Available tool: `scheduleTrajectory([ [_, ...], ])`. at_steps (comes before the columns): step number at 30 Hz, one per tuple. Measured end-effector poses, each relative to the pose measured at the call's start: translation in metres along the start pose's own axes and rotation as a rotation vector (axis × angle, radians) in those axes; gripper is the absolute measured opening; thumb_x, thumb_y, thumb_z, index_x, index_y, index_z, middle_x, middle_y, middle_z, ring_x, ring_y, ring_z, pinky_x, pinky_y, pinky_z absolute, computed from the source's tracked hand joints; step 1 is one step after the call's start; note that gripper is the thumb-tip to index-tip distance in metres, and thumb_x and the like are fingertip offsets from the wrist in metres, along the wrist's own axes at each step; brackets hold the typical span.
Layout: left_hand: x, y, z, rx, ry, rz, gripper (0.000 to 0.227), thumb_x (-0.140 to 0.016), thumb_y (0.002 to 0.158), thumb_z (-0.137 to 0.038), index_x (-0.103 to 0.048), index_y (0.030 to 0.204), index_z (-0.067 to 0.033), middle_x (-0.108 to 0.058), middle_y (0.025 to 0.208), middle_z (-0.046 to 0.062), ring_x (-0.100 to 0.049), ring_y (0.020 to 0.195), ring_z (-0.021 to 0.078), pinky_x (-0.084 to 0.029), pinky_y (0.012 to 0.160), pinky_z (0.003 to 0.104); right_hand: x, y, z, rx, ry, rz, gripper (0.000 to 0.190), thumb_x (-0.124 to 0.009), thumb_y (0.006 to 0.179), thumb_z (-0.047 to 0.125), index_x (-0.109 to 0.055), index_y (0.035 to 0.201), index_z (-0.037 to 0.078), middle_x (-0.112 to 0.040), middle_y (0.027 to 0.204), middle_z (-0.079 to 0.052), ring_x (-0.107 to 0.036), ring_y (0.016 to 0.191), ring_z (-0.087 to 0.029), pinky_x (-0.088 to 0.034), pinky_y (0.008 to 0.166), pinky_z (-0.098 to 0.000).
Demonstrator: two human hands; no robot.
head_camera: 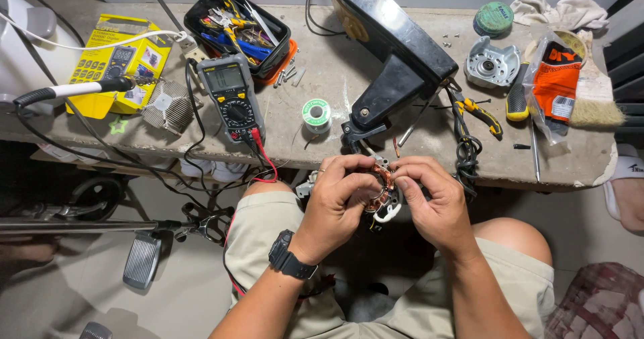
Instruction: The person manipulates wires on a small electrical component, likely a stator, using a screwdriver and a multimeter. They briefly use a smartphone calculator while continuing to adjust the wires.
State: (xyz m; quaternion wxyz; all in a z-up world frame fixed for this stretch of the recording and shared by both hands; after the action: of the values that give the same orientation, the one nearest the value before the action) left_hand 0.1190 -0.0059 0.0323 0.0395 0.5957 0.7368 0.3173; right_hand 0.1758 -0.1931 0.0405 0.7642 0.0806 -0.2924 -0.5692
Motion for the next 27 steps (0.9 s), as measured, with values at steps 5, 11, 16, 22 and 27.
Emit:
scheduleTrajectory([
  [5, -0.001, 0.0, 0.002, -0.001, 0.004, -0.02, 0.001, -0.084, 0.108, -0.025, -0.084, 0.109, -0.0249, -0.079, 0.134, 0.005, -0.073, 0.129, 0.0333, -0.056, 0.115, 0.048, -0.002, -0.001, -0.007, -0.024, 0.047, -0.009, 0.013, -0.074, 0.114, 0.01, -0.085, 0.109, 0.005, -0.085, 0.117, -0.019, -0.083, 0.113, -0.034, -0.062, 0.103, -0.0497],
  [11, 0.001, 0.001, -0.001, -0.001, -0.004, -0.036, 0.002, -0.086, 0.107, -0.024, -0.085, 0.109, -0.0245, -0.08, 0.133, 0.005, -0.074, 0.128, 0.0323, -0.057, 0.114, 0.047, 0.007, 0.001, -0.011, -0.052, 0.113, -0.075, 0.015, -0.07, 0.118, 0.007, -0.081, 0.109, 0.002, -0.082, 0.122, -0.019, -0.08, 0.115, -0.029, -0.062, 0.104, -0.0476],
  [16, 0.002, 0.002, -0.001, -0.01, 0.005, -0.034, 0.003, -0.086, 0.107, -0.022, -0.085, 0.108, -0.0233, -0.08, 0.132, 0.005, -0.074, 0.126, 0.0328, -0.058, 0.113, 0.047, 0.03, 0.005, -0.01, -0.035, 0.026, -0.167, 0.019, -0.066, 0.122, 0.006, -0.077, 0.107, -0.001, -0.081, 0.121, -0.021, -0.08, 0.111, -0.031, -0.065, 0.095, -0.0436],
  [22, 0.006, 0.007, -0.015, -0.046, 0.052, -0.005, 0.008, -0.088, 0.105, -0.019, -0.084, 0.112, -0.0201, -0.08, 0.131, 0.007, -0.074, 0.125, 0.0341, -0.059, 0.11, 0.048, 0.046, 0.017, -0.016, -0.02, -0.218, -0.216, 0.016, -0.073, 0.118, 0.0, -0.079, 0.105, -0.006, -0.081, 0.112, -0.023, -0.08, 0.092, -0.035, -0.066, 0.071, -0.0416],
  [27, 0.009, 0.007, -0.026, -0.068, 0.05, 0.066, 0.032, -0.094, 0.097, -0.032, -0.08, 0.121, -0.0156, -0.077, 0.137, 0.013, -0.071, 0.129, 0.0402, -0.057, 0.113, 0.053, 0.044, 0.036, -0.017, 0.087, -0.403, -0.161, 0.01, -0.079, 0.11, -0.004, -0.084, 0.119, -0.004, -0.08, 0.117, -0.022, -0.081, 0.1, -0.038, -0.065, 0.071, -0.042],
])
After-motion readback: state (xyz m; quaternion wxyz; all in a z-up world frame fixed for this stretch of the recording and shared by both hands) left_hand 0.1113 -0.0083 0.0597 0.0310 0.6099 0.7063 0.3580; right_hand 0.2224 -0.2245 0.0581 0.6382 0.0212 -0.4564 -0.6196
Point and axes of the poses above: each hand's wrist, its own y-axis towards the middle knuckle, its own x-axis out of the back of the hand, z = x × y, the point moved 8 cm from there along y, towards the middle knuckle
